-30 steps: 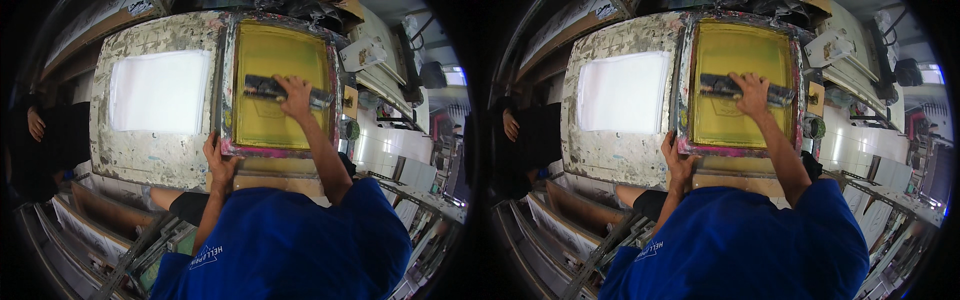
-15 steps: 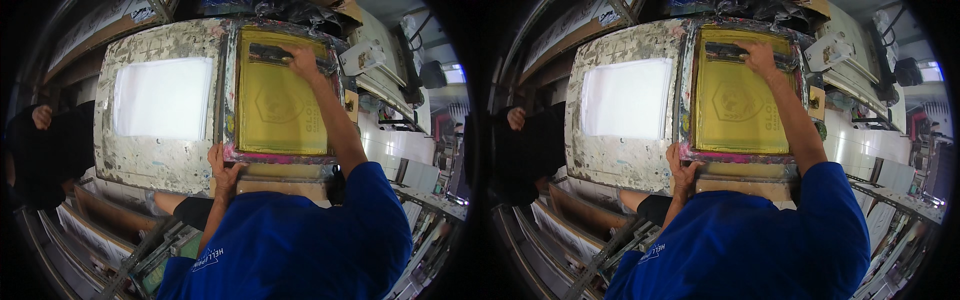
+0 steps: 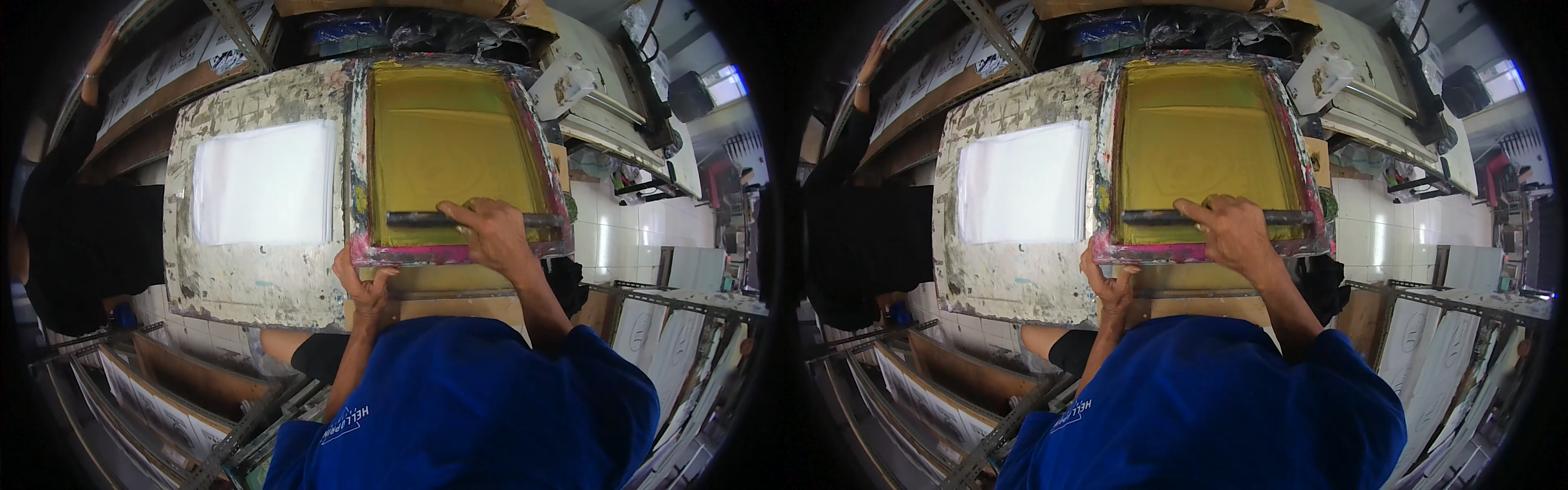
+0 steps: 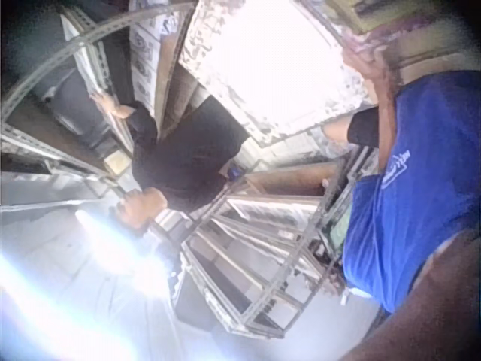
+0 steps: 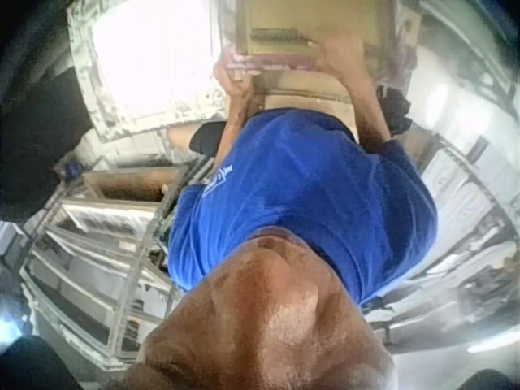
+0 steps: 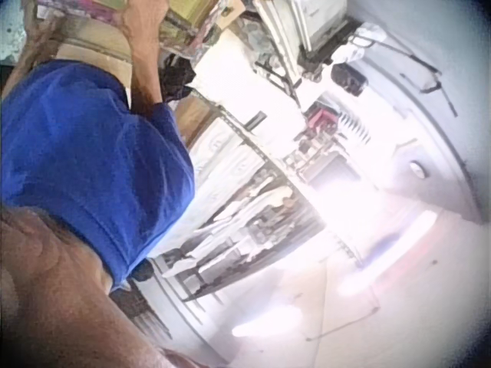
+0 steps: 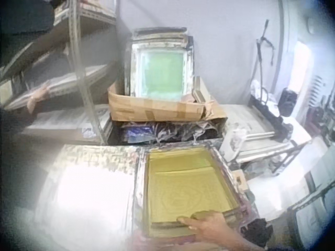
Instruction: The person performs screen printing on white sheets of paper by placing a sheet on the base, lowering the screen frame, and using a squeegee to spread ink across the mesh. They then lift the frame and move the printed sheet to a stack on the side.
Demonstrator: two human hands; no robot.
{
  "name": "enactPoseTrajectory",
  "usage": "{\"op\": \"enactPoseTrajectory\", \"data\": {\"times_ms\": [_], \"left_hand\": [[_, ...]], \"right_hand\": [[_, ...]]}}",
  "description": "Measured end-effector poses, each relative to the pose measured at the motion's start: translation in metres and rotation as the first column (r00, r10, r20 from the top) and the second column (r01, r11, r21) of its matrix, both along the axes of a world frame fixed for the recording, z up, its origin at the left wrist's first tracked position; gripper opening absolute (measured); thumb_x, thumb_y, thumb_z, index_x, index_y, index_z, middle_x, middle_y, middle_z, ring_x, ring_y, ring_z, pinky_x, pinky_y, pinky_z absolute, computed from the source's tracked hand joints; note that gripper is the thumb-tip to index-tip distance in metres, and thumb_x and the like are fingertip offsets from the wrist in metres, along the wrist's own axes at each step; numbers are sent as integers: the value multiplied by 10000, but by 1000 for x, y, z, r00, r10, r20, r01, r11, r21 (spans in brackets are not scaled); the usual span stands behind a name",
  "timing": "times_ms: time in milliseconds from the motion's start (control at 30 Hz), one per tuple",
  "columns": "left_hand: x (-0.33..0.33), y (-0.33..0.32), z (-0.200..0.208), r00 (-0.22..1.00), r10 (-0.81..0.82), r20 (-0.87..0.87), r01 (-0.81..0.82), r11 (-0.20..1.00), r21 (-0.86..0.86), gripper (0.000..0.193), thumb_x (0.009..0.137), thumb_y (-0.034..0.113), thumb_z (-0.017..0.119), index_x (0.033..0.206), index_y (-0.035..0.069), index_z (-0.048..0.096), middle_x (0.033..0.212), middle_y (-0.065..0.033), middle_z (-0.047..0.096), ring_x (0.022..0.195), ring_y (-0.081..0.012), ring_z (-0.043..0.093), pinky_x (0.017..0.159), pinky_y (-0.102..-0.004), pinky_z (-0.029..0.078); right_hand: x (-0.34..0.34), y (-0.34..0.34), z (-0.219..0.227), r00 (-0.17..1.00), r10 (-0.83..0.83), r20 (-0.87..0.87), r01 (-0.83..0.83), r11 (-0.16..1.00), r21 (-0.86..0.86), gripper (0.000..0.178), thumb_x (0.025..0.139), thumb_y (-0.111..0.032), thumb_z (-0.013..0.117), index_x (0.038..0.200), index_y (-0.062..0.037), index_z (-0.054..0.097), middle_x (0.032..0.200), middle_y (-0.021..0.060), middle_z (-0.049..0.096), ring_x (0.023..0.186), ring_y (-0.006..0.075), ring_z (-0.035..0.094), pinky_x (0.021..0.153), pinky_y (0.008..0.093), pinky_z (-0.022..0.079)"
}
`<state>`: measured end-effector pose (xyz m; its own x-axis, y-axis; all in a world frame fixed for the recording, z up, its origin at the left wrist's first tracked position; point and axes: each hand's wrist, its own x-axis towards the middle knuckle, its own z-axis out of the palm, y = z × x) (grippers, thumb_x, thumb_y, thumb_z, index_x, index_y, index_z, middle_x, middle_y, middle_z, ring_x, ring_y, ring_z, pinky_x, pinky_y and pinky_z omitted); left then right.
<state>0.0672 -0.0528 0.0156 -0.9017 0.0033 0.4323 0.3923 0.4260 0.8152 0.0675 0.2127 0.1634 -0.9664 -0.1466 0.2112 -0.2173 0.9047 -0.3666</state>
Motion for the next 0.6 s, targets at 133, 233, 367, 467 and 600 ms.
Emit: {"op": "enactPoseTrajectory", "data": {"times_ms": [133, 233, 367, 467, 600], "left_hand": [[-26, 12, 50, 993, 63, -102, -54, 994, 95, 936, 722, 404, 907, 1414, -78, 500, 1251, -174, 588, 1168, -336, 495, 1038, -457, 354], [-54, 26, 108, 998, 52, -33, -43, 973, 228, 909, 738, 267, 910, 1452, -73, 460, 1301, -165, 568, 1175, -298, 525, 1052, -410, 389], [-101, 45, 164, 984, -20, -175, 93, 905, 415, 917, 814, 164, 857, 1544, -14, 332, 1253, -119, 573, 1152, -228, 540, 1017, -376, 425], [-113, 36, 126, 992, 7, 125, -37, 969, 244, 684, 881, 246, 821, 1430, -4, 497, 1099, -92, 630, 1042, -203, 566, 916, -355, 446], [-82, 30, -1, 935, 230, 269, -151, 946, -285, 738, 825, 370, 862, 1299, -95, 538, 1208, -232, 596, 1125, -402, 589, 968, -477, 495]], "right_hand": [[9, -10, 56, 980, 32, -196, -27, 999, 27, 560, 744, -338, 793, 1286, -236, 703, 817, 98, 626, 766, 302, 657, 662, 443, 519], [-16, 3, 94, 946, 36, -321, 15, 988, 154, 674, 667, -468, 879, 1266, -199, 727, 785, 86, 619, 733, 300, 642, 646, 411, 510], [-70, 31, 151, 884, 128, -450, -91, 991, 103, 704, 678, -472, 889, 1292, -173, 718, 859, 116, 717, 748, 321, 699, 688, 408, 549], [-107, 50, 175, 850, 160, -503, -119, 987, 111, 659, 691, -411, 905, 1261, -132, 727, 993, 152, 763, 839, 335, 735, 760, 386, 584], [-140, 50, 210, 838, 219, -500, -172, 975, 139, 564, 736, -469, 808, 1134, -71, 774, 842, 130, 766, 744, 262, 711, 683, 366, 554]]}}
